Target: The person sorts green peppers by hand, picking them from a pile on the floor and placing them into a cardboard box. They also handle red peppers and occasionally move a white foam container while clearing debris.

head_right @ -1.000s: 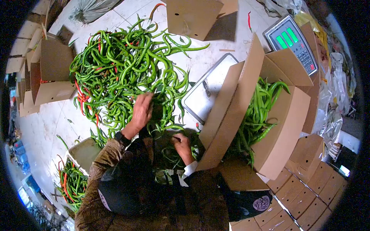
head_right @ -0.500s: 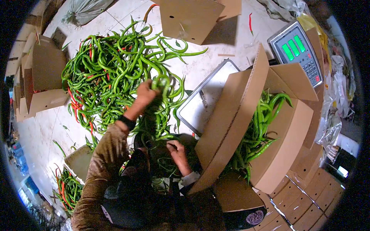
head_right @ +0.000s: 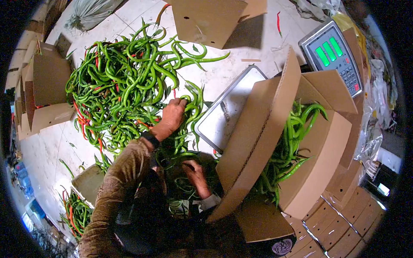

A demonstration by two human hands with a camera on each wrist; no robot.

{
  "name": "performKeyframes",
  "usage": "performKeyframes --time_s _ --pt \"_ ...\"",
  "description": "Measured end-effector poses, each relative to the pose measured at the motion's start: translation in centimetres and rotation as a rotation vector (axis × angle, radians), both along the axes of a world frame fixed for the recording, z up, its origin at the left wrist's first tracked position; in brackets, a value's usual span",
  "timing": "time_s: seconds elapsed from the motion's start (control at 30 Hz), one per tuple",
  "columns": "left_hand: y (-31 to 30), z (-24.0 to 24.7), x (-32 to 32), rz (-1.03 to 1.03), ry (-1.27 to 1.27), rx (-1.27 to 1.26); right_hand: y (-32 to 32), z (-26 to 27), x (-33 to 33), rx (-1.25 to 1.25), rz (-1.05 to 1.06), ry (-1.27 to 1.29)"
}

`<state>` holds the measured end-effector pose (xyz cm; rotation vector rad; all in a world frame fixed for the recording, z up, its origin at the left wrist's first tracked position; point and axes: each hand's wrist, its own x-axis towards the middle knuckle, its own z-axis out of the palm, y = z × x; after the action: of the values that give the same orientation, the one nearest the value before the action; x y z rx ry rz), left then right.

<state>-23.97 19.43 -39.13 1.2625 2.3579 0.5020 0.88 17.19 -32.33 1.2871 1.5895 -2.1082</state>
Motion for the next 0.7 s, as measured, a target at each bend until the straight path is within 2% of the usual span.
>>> performKeyframes --time_s 0.1,0.17,0.23,0.3,0.37,0.4,0.43,0.5,0.57,0.63,0.67,0.7 --pt "0.1 -1.2 -0.5 0.029 0.022 -0.097 0.4 -0.4 0.3 -0.123 -0.062 -0.021" --pt "-1.1 0.7 -2.3 0.120 0.173 0.262 0.9 -0.2 0.1 0.135 0.045 0.057" --pt "-2.7 5.3 -4.8 0.194 0.265 0.199 1.1 -0.6 -0.3 0.179 -0.007 0.048" --pt "-4.9 9.2 -6.5 0.179 0.300 0.065 0.8 -1.7 -0.3 0.161 -0.044 0.034" --pt "-6.4 12.0 -7.0 0.125 -0.008 -0.035 0.4 -2.1 -0.4 0.147 -0.062 0.079" --pt "-5.9 13.8 -6.8 0.371 -0.935 0.024 0.1 -2.0 -0.5 0.144 -0.058 0.077" --pt "-6.2 12.2 -6.4 0.297 -1.001 0.109 -0.1 -2.0 -0.6 0.127 -0.027 0.079" --pt "-4.9 9.8 -4.2 0.129 -0.860 0.164 -0.7 -2.5 -0.7 0.114 0.009 0.089" --pt "-3.7 3.8 -0.8 -0.048 -0.287 0.346 -1.8 -4.1 0.3 0.115 0.016 0.149" --pt "-1.8 2.1 1.9 -0.078 -0.053 0.115 -2.0 -4.2 0.4 0.098 0.017 0.116" --pt "-1.7 -1.2 3.2 -0.025 0.087 0.122 -2.0 -3.8 0.3 0.031 -0.016 0.060" --pt "-1.6 -1.0 3.4 -0.024 0.086 0.120 -1.9 -3.6 0.2 -0.035 -0.048 0.006"
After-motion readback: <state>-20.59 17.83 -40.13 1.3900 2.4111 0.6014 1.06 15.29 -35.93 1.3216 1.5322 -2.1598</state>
